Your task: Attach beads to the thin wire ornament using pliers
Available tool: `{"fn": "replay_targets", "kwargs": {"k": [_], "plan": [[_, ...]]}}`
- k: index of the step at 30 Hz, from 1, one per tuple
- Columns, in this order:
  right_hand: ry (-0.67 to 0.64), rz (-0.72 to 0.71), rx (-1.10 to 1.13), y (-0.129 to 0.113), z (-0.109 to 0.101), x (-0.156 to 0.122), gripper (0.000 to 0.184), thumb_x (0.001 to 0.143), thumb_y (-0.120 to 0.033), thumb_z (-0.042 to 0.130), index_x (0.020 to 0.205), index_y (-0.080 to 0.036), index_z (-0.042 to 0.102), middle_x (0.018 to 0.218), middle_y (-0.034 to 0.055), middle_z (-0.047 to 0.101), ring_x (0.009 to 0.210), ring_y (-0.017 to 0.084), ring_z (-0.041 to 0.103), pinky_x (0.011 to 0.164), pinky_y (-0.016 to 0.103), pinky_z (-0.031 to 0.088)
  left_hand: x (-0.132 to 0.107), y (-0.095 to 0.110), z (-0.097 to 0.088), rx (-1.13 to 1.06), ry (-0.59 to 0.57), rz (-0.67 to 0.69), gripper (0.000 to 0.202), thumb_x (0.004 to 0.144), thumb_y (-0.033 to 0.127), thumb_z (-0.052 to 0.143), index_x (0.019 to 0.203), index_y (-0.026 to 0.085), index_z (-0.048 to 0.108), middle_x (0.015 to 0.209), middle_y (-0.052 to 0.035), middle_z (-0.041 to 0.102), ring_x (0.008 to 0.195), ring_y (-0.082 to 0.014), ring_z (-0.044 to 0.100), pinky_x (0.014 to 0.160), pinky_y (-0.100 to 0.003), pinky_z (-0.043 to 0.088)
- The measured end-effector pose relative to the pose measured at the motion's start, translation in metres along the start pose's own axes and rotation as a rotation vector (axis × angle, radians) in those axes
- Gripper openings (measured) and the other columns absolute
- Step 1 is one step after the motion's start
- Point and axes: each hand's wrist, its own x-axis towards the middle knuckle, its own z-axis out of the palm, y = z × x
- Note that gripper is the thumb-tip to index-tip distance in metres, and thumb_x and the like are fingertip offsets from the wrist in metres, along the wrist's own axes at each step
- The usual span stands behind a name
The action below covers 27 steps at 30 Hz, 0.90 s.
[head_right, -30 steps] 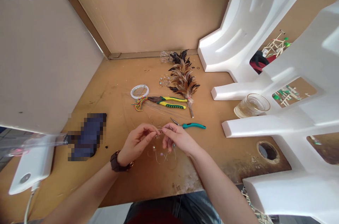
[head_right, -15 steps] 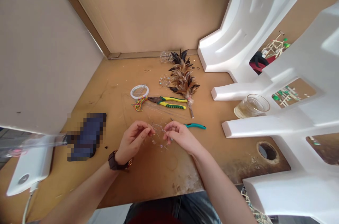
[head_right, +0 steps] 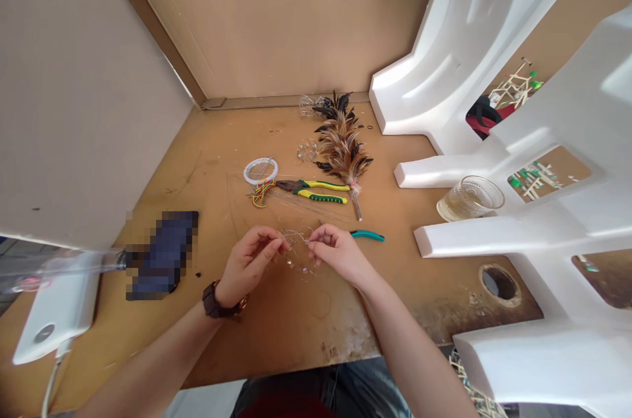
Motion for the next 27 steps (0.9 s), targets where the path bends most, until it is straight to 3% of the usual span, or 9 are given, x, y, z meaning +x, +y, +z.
{"fn": "replay_targets", "kwargs": {"k": [13,27], "plan": [[0.083,-0.013,-0.119,-0.0022,0.0024,-0.0016,0.015,0.068,-0.031,0.062,0.070,-0.017,0.057,0.054,-0.0052,0.046,0.046,0.006,0.034,0.042,0.020,0.024,0.0005,0.0039,0.0024,0.092,-0.069,0.022,0.011,0.085,0.026,0.049,0.085,0.016,0.055,0.070,-0.0013,0.060,0.061,-0.0102,0.056,0.060,-0.022,0.048],[0.012,0.060,-0.127,-0.0018,-0.0002,-0.0009,0.013,0.068,-0.026,0.055,0.074,-0.016,0.061,0.051,-0.0038,0.054,0.041,0.006,0.039,0.044,0.020,0.028,0.0022,0.0033,0.0026,0.220,-0.078,0.084,0.014,0.083,0.023,0.051,0.086,0.016,0.062,0.073,-0.0028,0.064,0.061,-0.0108,0.059,0.059,-0.021,0.048]]}}
